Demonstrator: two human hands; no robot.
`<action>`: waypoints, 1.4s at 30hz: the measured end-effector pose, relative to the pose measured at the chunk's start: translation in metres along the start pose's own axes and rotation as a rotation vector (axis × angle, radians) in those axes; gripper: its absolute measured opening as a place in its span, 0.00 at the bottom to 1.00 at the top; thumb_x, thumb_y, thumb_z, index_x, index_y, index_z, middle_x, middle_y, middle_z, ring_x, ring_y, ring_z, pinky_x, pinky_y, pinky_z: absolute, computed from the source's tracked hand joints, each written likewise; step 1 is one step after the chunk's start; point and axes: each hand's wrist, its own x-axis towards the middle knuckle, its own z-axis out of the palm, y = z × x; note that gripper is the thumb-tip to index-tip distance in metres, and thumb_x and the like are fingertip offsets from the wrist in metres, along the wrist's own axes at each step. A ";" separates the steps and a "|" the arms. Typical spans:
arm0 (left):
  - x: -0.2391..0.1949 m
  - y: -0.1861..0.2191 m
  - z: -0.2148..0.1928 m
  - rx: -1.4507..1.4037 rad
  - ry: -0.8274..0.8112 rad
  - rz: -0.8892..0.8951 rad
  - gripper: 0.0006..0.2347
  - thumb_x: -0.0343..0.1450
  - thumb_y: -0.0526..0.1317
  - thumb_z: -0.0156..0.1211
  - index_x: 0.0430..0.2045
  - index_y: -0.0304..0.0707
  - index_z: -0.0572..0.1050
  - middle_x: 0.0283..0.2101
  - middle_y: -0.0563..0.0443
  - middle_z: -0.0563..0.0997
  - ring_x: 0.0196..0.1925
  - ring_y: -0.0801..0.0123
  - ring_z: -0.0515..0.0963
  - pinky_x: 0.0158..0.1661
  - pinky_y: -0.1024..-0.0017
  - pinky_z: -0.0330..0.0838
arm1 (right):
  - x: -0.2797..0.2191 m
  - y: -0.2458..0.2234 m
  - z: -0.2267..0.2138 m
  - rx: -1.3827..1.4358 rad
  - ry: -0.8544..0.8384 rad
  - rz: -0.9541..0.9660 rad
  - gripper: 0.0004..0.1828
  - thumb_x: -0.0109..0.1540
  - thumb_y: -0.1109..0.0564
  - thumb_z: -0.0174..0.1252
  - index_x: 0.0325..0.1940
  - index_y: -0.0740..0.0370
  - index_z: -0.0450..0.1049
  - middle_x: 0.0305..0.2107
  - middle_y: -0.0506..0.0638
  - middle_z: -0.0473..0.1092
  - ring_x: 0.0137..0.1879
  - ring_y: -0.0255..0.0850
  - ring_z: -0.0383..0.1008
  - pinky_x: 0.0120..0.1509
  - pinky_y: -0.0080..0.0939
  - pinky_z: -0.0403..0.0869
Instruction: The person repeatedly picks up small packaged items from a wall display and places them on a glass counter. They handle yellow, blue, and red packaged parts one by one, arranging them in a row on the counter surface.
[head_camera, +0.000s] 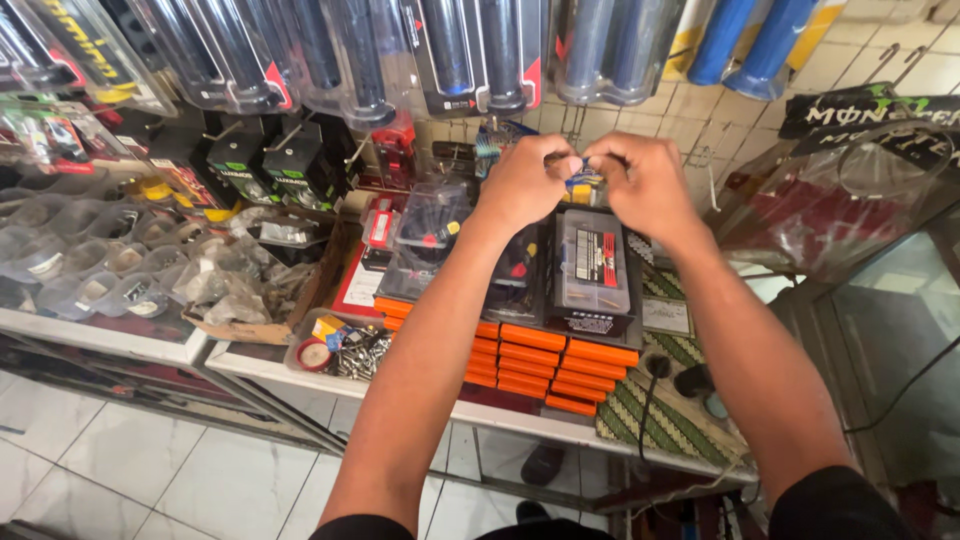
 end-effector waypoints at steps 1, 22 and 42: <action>0.002 -0.001 0.000 0.004 -0.013 -0.007 0.08 0.69 0.44 0.63 0.35 0.44 0.82 0.35 0.44 0.86 0.42 0.52 0.86 0.44 0.59 0.76 | -0.001 0.002 0.002 -0.029 0.019 -0.056 0.06 0.63 0.69 0.58 0.41 0.67 0.78 0.32 0.59 0.77 0.38 0.47 0.78 0.45 0.42 0.73; 0.016 -0.031 0.015 -0.282 -0.062 0.162 0.09 0.71 0.40 0.65 0.35 0.31 0.79 0.26 0.46 0.84 0.27 0.73 0.82 0.29 0.72 0.75 | -0.005 0.014 0.013 0.177 0.026 -0.055 0.03 0.70 0.70 0.53 0.43 0.68 0.71 0.33 0.55 0.74 0.39 0.43 0.74 0.47 0.40 0.72; 0.028 -0.033 0.032 -0.350 -0.171 0.112 0.10 0.72 0.40 0.62 0.32 0.28 0.81 0.25 0.49 0.82 0.29 0.77 0.75 0.33 0.70 0.72 | 0.017 0.018 -0.001 -0.043 0.008 -0.199 0.13 0.62 0.76 0.50 0.47 0.68 0.70 0.38 0.61 0.72 0.45 0.59 0.74 0.48 0.51 0.73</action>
